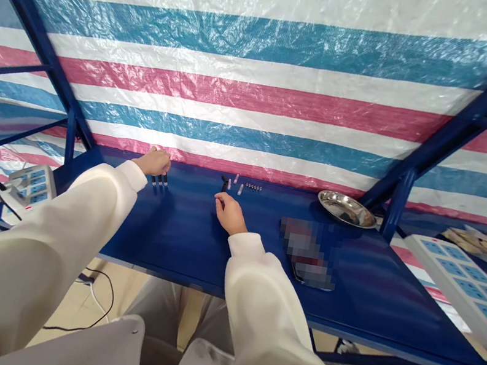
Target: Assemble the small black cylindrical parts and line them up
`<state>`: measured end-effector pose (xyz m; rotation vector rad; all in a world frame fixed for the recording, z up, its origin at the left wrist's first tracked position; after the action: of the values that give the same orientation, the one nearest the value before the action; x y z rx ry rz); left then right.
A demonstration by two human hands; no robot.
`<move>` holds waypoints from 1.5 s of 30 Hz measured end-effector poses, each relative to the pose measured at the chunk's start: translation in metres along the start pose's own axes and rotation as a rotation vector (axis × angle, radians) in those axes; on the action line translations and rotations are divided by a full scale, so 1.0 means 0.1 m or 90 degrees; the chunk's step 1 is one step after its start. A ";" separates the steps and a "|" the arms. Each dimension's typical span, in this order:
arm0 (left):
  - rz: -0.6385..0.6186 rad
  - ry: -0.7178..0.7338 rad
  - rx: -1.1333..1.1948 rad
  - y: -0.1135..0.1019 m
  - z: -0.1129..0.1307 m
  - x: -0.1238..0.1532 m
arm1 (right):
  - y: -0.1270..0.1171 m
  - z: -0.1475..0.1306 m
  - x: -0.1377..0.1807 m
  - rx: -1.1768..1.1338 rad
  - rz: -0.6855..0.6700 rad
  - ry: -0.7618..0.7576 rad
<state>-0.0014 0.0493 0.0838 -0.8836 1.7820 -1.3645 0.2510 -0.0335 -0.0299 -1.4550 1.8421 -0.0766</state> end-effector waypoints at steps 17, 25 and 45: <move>-0.001 0.003 -0.014 0.01 -0.04 0.03 | -0.01 -0.02 0.00 0.000 0.003 -0.005; -0.005 0.011 -0.033 0.04 -0.03 0.02 | -0.10 0.13 -0.03 0.180 0.200 0.066; 0.066 0.058 0.040 -0.13 0.22 0.03 | 0.08 0.35 -0.10 0.409 -0.065 0.209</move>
<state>0.0174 0.0329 0.0921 -0.6947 1.8169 -1.4057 0.2654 -0.0079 -0.0528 -1.1116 1.7520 -0.9166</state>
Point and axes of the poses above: each hand's wrist, its own x-axis away from the middle knuckle, its own y-axis out of the palm, z = x × y, the point moved 1 cm from there along -x, towards the middle knuckle, and after that the axes turned 11 degrees about z, right-handed, at the moved point
